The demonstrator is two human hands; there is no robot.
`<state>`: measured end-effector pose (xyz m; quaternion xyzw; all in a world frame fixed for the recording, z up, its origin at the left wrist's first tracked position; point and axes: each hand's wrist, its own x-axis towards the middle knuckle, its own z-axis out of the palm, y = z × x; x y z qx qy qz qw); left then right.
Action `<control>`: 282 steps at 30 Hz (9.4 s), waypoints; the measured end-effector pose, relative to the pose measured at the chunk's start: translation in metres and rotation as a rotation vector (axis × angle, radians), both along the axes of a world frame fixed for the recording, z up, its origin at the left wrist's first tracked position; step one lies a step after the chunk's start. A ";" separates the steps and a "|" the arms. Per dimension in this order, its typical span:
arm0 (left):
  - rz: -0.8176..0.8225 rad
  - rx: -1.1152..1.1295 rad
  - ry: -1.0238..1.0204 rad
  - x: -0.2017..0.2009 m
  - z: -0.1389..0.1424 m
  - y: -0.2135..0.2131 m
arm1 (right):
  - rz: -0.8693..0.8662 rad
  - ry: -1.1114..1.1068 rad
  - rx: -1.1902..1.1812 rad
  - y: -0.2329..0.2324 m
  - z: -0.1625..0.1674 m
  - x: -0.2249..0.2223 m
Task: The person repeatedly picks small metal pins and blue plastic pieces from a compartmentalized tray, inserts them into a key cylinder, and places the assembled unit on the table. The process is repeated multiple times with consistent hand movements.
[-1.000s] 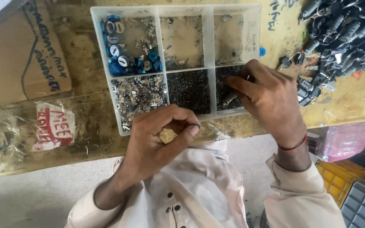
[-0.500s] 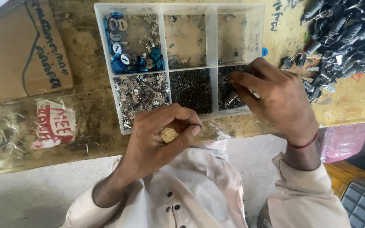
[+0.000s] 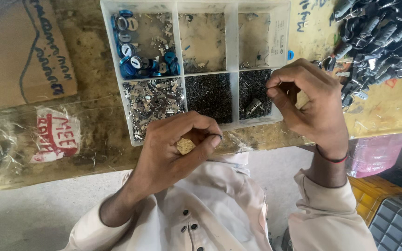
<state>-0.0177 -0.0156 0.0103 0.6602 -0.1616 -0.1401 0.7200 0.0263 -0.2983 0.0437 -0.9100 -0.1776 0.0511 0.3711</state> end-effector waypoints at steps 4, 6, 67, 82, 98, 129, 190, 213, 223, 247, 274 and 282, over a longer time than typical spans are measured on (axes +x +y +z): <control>-0.003 0.006 0.026 0.000 0.001 0.000 | 0.002 0.059 0.123 0.003 0.003 -0.007; -0.003 0.011 0.032 0.000 0.003 0.001 | 0.009 0.127 0.256 0.005 0.003 -0.012; 0.130 -0.589 0.476 -0.016 0.020 -0.030 | -0.416 -0.211 0.850 0.104 -0.030 -0.086; -0.202 -0.023 0.516 -0.008 0.021 0.016 | -0.071 -0.248 0.392 0.085 -0.017 -0.096; -0.339 -0.248 0.736 -0.011 0.022 0.012 | 0.038 0.172 0.619 0.059 -0.010 -0.101; -0.220 -0.241 0.615 -0.018 0.012 -0.003 | -0.190 -0.021 -0.086 -0.001 -0.009 -0.037; -0.265 -0.042 0.729 -0.027 0.030 0.002 | -0.061 -0.162 0.203 0.057 0.009 -0.123; 0.077 0.077 0.285 -0.052 0.030 -0.029 | -0.082 -0.161 -0.075 0.066 0.020 -0.120; 0.345 -0.058 0.272 -0.061 0.024 -0.038 | -0.244 -0.069 0.018 0.088 0.010 -0.113; 0.426 0.051 -0.484 0.005 -0.020 -0.004 | 0.179 -0.134 -0.372 0.019 0.001 -0.020; 0.399 0.068 -0.381 0.002 -0.013 -0.002 | -0.159 0.337 0.537 -0.016 -0.017 -0.036; 0.392 0.067 -0.370 0.002 -0.009 -0.002 | -0.059 0.282 0.490 0.004 -0.002 -0.032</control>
